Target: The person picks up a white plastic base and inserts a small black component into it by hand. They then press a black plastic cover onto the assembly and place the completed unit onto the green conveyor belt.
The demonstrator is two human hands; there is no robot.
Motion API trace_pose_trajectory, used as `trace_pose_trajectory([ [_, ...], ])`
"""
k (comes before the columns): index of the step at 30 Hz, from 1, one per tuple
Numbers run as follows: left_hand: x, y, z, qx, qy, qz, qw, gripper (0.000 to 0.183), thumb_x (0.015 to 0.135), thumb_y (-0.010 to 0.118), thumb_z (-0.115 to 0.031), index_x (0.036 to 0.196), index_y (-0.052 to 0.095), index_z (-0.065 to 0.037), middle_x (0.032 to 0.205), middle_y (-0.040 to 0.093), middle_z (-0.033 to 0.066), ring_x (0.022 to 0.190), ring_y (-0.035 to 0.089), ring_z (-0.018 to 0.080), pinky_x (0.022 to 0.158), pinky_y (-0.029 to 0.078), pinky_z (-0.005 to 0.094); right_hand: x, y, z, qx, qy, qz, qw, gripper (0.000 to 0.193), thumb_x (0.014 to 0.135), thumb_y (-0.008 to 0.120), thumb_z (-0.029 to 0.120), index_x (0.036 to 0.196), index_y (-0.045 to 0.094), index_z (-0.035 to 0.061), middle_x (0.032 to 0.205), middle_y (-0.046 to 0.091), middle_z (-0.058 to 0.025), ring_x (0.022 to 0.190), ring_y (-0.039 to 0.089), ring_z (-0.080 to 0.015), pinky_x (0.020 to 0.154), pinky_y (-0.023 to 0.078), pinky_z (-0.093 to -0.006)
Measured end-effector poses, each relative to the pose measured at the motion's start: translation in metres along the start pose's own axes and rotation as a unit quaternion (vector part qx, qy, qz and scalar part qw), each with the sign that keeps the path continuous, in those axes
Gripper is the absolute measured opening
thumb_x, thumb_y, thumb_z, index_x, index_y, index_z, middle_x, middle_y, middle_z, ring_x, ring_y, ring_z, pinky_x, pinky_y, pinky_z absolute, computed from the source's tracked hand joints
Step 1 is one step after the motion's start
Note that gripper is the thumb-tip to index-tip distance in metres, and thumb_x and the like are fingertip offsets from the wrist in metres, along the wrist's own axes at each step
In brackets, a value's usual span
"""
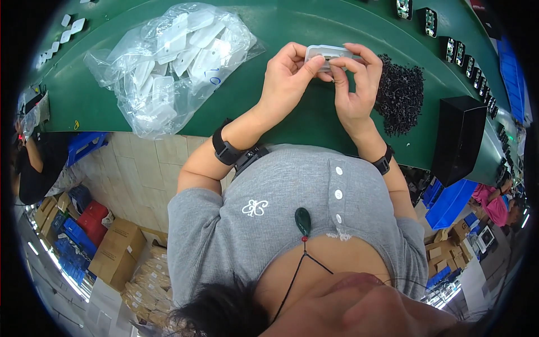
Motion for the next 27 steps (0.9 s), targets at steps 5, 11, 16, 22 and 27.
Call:
trace_pose_trajectory([
  [5, -0.002, 0.0028, -0.0003, 0.024, 0.039, 0.002, 0.999, 0.013, 0.095, 0.06, -0.009, 0.097, 0.053, 0.002, 0.094, 0.065, 0.0098, 0.08, 0.068, 0.0142, 0.073, 0.054, 0.0239, -0.0016, -0.0006, 0.001, -0.038, -0.04, -0.01, 0.998, 0.012, 0.08, 0.071, 0.005, 0.09, 0.066, 0.0074, 0.111, 0.06, -0.0115, 0.093, 0.055, -0.0262, 0.075, 0.046, -0.0333],
  [11, -0.0028, 0.0039, 0.0015, 0.05, 0.048, 0.007, 0.998, 0.012, 0.095, 0.06, -0.008, 0.096, 0.053, 0.002, 0.093, 0.065, 0.0094, 0.079, 0.067, 0.0141, 0.072, 0.054, 0.0242, -0.0042, -0.0005, -0.0026, -0.025, -0.018, 0.015, 0.999, 0.016, 0.083, 0.069, 0.003, 0.097, 0.065, 0.0067, 0.117, 0.057, -0.0142, 0.1, 0.054, -0.0258, 0.082, 0.047, -0.0331],
  [16, -0.0016, 0.004, -0.0006, 0.036, 0.04, 0.007, 0.999, 0.013, 0.095, 0.06, -0.009, 0.096, 0.052, 0.002, 0.094, 0.065, 0.0099, 0.079, 0.067, 0.0141, 0.072, 0.054, 0.0243, -0.0043, -0.0019, -0.0028, -0.011, -0.014, -0.002, 1.0, 0.016, 0.082, 0.07, 0.003, 0.097, 0.065, 0.0066, 0.116, 0.057, -0.0146, 0.1, 0.055, -0.0265, 0.081, 0.047, -0.0335],
  [22, -0.0008, 0.002, 0.0054, 0.028, 0.031, 0.003, 0.999, 0.014, 0.095, 0.06, -0.009, 0.096, 0.052, 0.002, 0.094, 0.065, 0.01, 0.079, 0.067, 0.014, 0.073, 0.054, 0.0246, -0.0054, -0.0007, 0.0002, -0.069, -0.068, 0.012, 0.995, 0.014, 0.082, 0.07, 0.003, 0.094, 0.065, 0.0058, 0.115, 0.057, -0.0153, 0.101, 0.055, -0.0271, 0.08, 0.048, -0.0337],
  [27, -0.0014, 0.0049, 0.006, 0.035, 0.029, 0.008, 0.999, 0.014, 0.095, 0.06, -0.01, 0.096, 0.052, 0.002, 0.093, 0.065, 0.0097, 0.079, 0.067, 0.0137, 0.072, 0.054, 0.0244, -0.0038, 0.0013, -0.0043, -0.045, -0.032, -0.009, 0.998, 0.009, 0.081, 0.07, 0.005, 0.088, 0.064, 0.0048, 0.107, 0.06, -0.0117, 0.092, 0.055, -0.0277, 0.074, 0.047, -0.0343],
])
Point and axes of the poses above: each hand's wrist, its own x-axis towards the middle knuckle, its own y-axis out of the palm, z = x × y, the point moved 5 cm from there along x, towards the middle knuckle
